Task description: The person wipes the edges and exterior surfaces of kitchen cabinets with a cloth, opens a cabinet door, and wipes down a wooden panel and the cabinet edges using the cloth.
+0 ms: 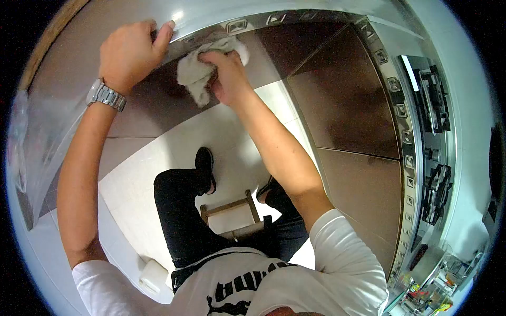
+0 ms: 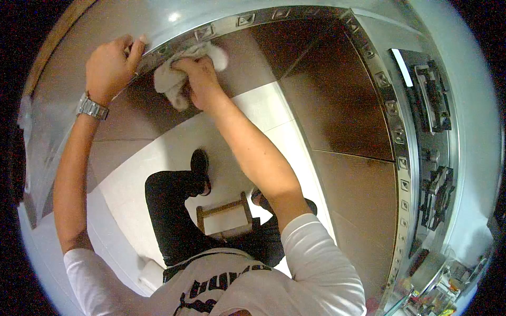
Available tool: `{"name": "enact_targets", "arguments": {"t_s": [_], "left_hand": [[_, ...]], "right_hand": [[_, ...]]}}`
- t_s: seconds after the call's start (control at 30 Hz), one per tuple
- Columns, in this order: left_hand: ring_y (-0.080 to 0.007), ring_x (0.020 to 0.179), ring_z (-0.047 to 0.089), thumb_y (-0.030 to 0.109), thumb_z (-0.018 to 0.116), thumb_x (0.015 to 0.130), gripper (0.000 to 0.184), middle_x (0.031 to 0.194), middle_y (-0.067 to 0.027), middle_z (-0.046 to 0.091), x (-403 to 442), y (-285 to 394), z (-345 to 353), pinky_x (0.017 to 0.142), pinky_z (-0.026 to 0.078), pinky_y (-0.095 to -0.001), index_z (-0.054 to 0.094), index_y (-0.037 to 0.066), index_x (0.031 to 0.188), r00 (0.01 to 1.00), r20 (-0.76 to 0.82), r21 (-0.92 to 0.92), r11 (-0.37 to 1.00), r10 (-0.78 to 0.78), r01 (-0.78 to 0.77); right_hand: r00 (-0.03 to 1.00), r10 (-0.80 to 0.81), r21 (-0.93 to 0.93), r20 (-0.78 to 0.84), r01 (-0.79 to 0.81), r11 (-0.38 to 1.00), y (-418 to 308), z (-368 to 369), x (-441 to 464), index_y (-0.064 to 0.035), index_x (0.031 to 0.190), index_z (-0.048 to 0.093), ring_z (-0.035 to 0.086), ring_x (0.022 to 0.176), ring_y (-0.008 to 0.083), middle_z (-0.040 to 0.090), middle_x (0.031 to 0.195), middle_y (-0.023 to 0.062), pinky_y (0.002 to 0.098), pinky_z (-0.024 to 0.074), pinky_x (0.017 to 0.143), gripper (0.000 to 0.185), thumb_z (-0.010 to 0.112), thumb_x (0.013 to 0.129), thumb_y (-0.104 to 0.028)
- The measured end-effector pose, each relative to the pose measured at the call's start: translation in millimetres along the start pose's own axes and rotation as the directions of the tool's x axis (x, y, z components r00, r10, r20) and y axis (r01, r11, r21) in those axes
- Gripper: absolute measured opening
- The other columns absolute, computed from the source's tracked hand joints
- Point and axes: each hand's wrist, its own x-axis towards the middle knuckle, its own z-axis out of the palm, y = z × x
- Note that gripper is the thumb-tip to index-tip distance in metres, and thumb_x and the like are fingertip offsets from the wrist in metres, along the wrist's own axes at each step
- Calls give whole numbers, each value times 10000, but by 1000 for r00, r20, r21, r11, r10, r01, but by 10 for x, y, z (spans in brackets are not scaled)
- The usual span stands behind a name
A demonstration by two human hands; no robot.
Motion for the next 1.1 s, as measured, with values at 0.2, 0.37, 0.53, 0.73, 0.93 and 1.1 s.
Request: {"name": "enact_targets", "arguments": {"t_s": [0.2,0.37,0.53,0.73,0.93,1.1], "left_hand": [[-385,666,622,515,417,900,519,676,-198,626,2,-26,31,614,489,-481,672,73,801,1000,4,-45,999,-5,5],[-387,669,622,515,420,898,517,681,-199,628,0,-9,-16,623,489,-487,673,73,805,1000,12,-47,999,-9,10],[-388,667,620,510,424,898,514,675,-196,626,-4,-16,66,618,490,-484,667,69,790,999,-50,-42,999,9,-11],[-389,663,616,495,432,901,508,670,-197,622,0,-17,8,613,489,-474,653,61,756,1000,-4,-47,999,-21,21],[-391,643,608,497,434,901,511,637,-196,608,17,-26,65,605,483,-479,651,63,740,997,-80,-59,998,22,-27],[-396,654,610,504,431,902,516,659,-197,618,4,-28,58,606,481,-485,650,62,751,999,-37,-84,997,-6,3]], "right_hand": [[995,62,371,-73,-31,928,-443,-401,223,-93,968,563,597,901,264,618,941,83,405,477,844,255,552,721,-154],[990,-32,404,-135,84,911,-575,-520,315,-93,875,583,627,790,252,640,832,57,395,502,785,184,545,720,-185],[991,111,245,-68,-91,965,-47,-87,70,-120,1034,541,576,912,265,589,1016,75,417,473,825,309,564,746,-229],[995,34,442,-95,11,897,-361,-318,167,-81,988,544,574,902,269,589,964,92,424,465,851,287,545,731,-210],[989,65,498,-129,8,867,-440,-424,196,-103,921,545,589,776,242,594,839,55,378,491,728,225,552,711,-183],[987,151,277,50,-159,948,-50,-129,81,-78,1004,547,574,861,261,588,921,84,426,476,771,292,562,732,-182]]}}
